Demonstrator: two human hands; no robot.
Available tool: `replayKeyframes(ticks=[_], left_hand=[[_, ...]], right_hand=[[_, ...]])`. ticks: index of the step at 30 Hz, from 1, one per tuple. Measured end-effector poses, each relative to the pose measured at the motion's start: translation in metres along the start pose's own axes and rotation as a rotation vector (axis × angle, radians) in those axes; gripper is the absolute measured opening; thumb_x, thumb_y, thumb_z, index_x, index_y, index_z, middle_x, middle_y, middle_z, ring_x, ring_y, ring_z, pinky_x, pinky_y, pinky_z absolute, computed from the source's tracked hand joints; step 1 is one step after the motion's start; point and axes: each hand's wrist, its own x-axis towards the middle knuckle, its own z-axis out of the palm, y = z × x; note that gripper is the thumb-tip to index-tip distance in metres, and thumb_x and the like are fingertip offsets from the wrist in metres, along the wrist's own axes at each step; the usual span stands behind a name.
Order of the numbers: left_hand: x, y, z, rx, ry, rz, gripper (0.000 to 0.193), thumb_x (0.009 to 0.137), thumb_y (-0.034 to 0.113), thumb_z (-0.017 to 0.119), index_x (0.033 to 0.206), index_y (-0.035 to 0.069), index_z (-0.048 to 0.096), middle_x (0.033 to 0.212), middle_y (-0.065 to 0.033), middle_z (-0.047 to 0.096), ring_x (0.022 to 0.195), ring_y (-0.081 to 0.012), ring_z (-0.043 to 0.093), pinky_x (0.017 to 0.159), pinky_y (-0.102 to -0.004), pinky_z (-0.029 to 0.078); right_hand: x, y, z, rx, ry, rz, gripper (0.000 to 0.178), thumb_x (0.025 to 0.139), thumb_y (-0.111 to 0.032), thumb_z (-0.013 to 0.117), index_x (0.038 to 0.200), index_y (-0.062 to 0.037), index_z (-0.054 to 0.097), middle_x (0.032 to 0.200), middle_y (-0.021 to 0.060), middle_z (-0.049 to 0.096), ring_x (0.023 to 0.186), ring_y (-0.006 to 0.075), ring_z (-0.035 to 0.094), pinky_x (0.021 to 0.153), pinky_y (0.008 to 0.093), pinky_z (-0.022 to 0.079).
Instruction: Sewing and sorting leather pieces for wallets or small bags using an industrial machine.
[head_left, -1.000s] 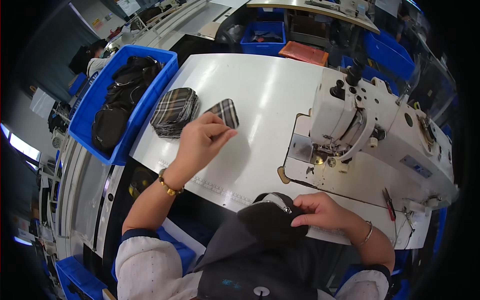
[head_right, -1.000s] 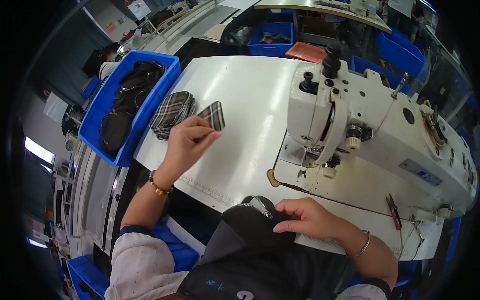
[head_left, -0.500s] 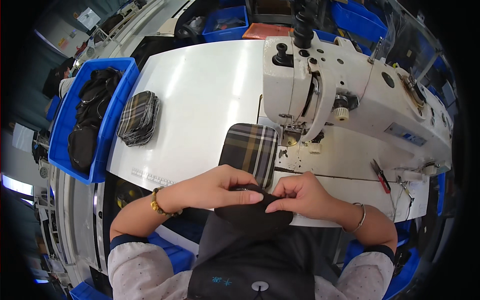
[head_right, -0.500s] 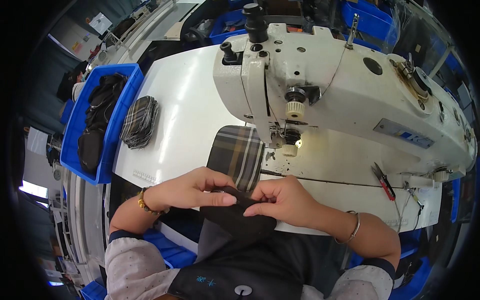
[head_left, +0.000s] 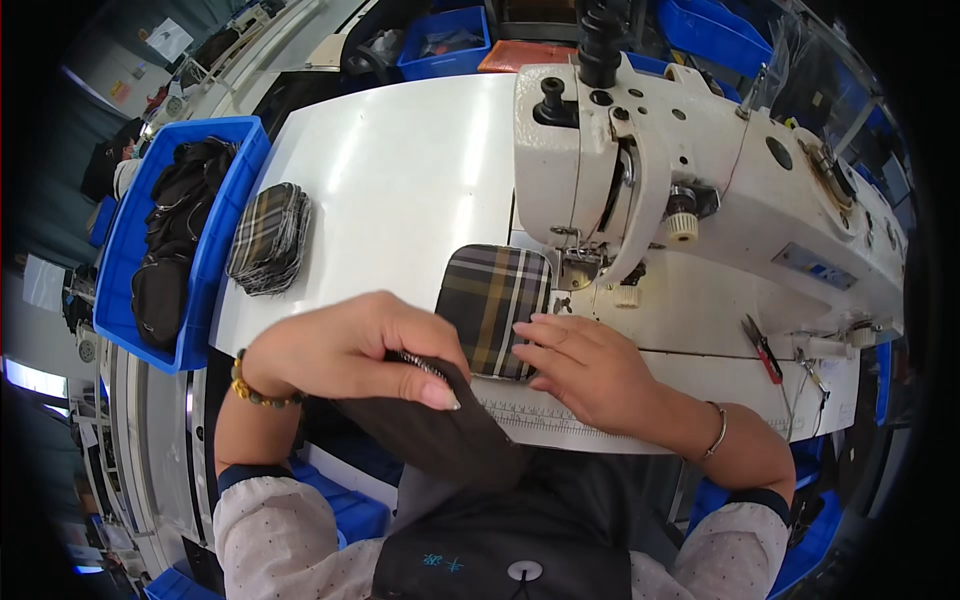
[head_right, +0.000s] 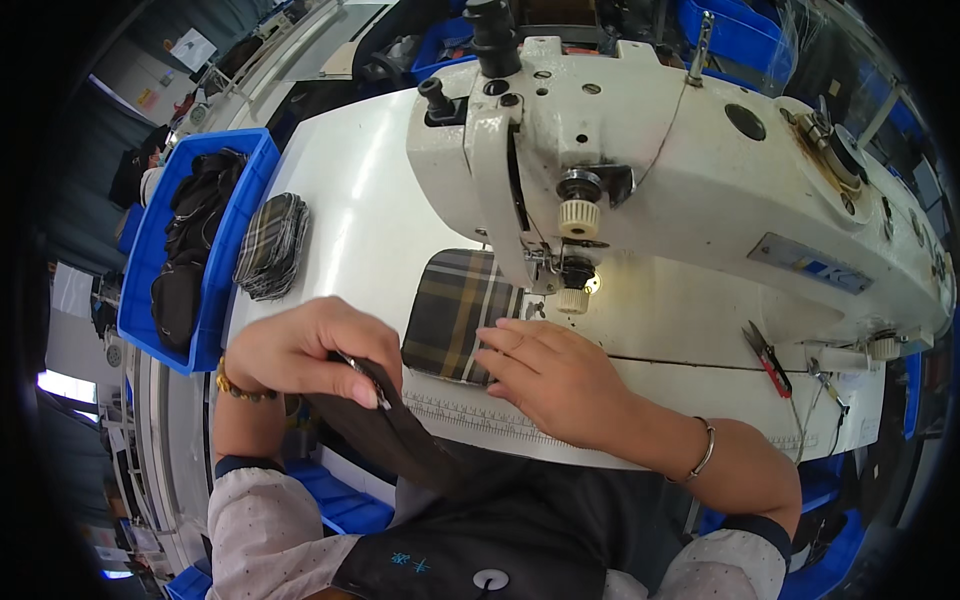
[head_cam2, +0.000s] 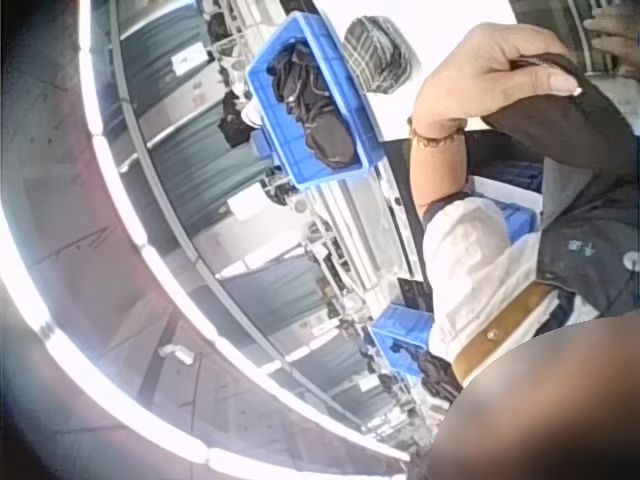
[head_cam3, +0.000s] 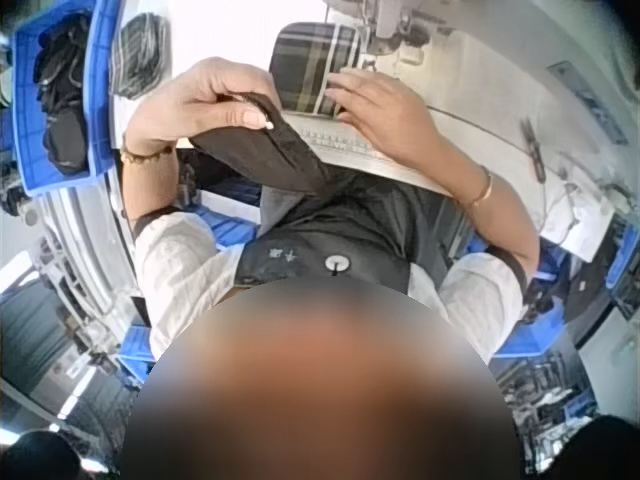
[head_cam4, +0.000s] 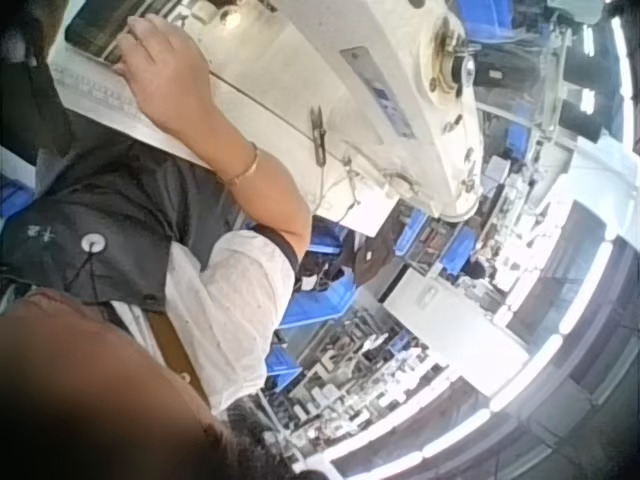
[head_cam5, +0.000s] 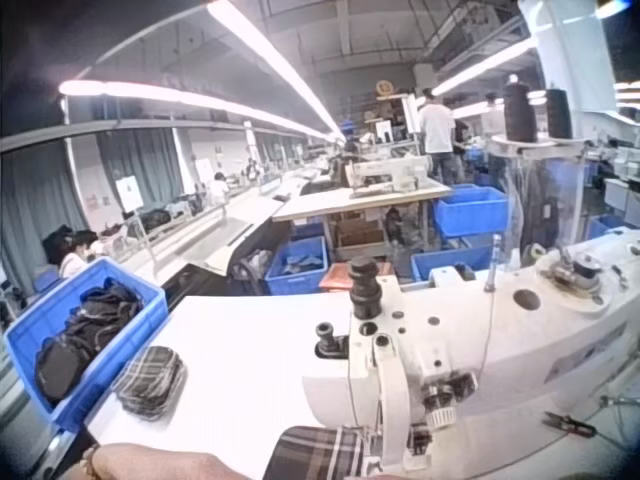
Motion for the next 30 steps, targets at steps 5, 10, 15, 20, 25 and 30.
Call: replayKeyframes(ticks=[5, 10, 15, 20, 25, 30], left_hand=[[0.056, 0.000, -0.046, 0.241, -0.111, -0.053, 0.022, 0.095, 0.018, 0.069, 0.104, -0.002, 0.071, 0.093, -0.0111, 0.071, 0.087, -0.0228, 0.065, 0.082, -0.0308, 0.050], [0.111, -0.033, -0.037, 0.529, -0.034, -0.323, 0.028, 0.093, 0.023, 0.067, 0.108, 0.000, 0.071, 0.093, -0.0092, 0.074, 0.085, -0.0187, 0.065, 0.081, -0.0320, 0.050], [0.109, -0.066, -0.029, 0.496, 0.018, -0.101, 0.023, 0.091, 0.020, 0.069, 0.104, 0.001, 0.072, 0.093, -0.0143, 0.070, 0.086, -0.0314, 0.065, 0.080, -0.0361, 0.050], [0.109, -0.080, -0.033, 0.446, 0.006, -0.015, 0.021, 0.091, 0.017, 0.069, 0.104, 0.001, 0.071, 0.092, -0.0131, 0.070, 0.085, -0.0305, 0.065, 0.079, -0.0356, 0.050], [0.106, -0.082, -0.030, 0.326, 0.059, -0.058, 0.018, 0.089, 0.014, 0.071, 0.102, 0.001, 0.072, 0.084, -0.0135, 0.070, 0.078, -0.0294, 0.065, 0.076, -0.0350, 0.051], [0.105, -0.077, -0.025, 0.399, 0.146, 0.026, 0.015, 0.087, 0.011, 0.071, 0.099, 0.002, 0.071, 0.083, -0.0150, 0.071, 0.078, -0.0317, 0.066, 0.073, -0.0363, 0.051]], right_hand=[[-0.006, 0.002, 0.009, -0.173, -0.190, -0.129, 0.031, 0.088, -0.026, 0.065, 0.109, -0.0023, 0.068, 0.119, 0.0113, 0.067, 0.114, 0.0313, 0.062, 0.104, 0.0438, 0.044], [-0.010, 0.004, 0.007, -0.048, -0.159, -0.183, 0.014, 0.078, -0.016, 0.064, 0.084, -0.0036, 0.065, 0.092, 0.0094, 0.065, 0.098, 0.0274, 0.063, 0.094, 0.0399, 0.048], [-0.011, 0.012, 0.001, -0.043, -0.191, -0.188, 0.015, 0.076, -0.017, 0.071, 0.083, -0.0047, 0.066, 0.087, 0.0073, 0.063, 0.088, 0.0255, 0.064, 0.081, 0.0373, 0.054], [-0.012, 0.011, -0.003, -0.375, -0.005, -0.106, 0.011, 0.068, -0.012, 0.066, 0.075, -0.0065, 0.060, 0.083, 0.0037, 0.061, 0.060, 0.0130, 0.052, 0.050, 0.0248, 0.041], [-0.008, 0.008, 0.011, -0.522, 0.078, -0.201, 0.017, 0.073, -0.009, 0.068, 0.088, -0.0024, 0.070, 0.096, 0.0083, 0.070, 0.052, 0.0093, 0.049, 0.045, 0.0227, 0.037], [-0.011, 0.005, 0.010, -0.623, -0.014, -0.246, 0.016, 0.076, -0.007, 0.067, 0.089, 0.0017, 0.072, 0.089, 0.0108, 0.070, 0.049, 0.0069, 0.045, 0.044, 0.0210, 0.036]])
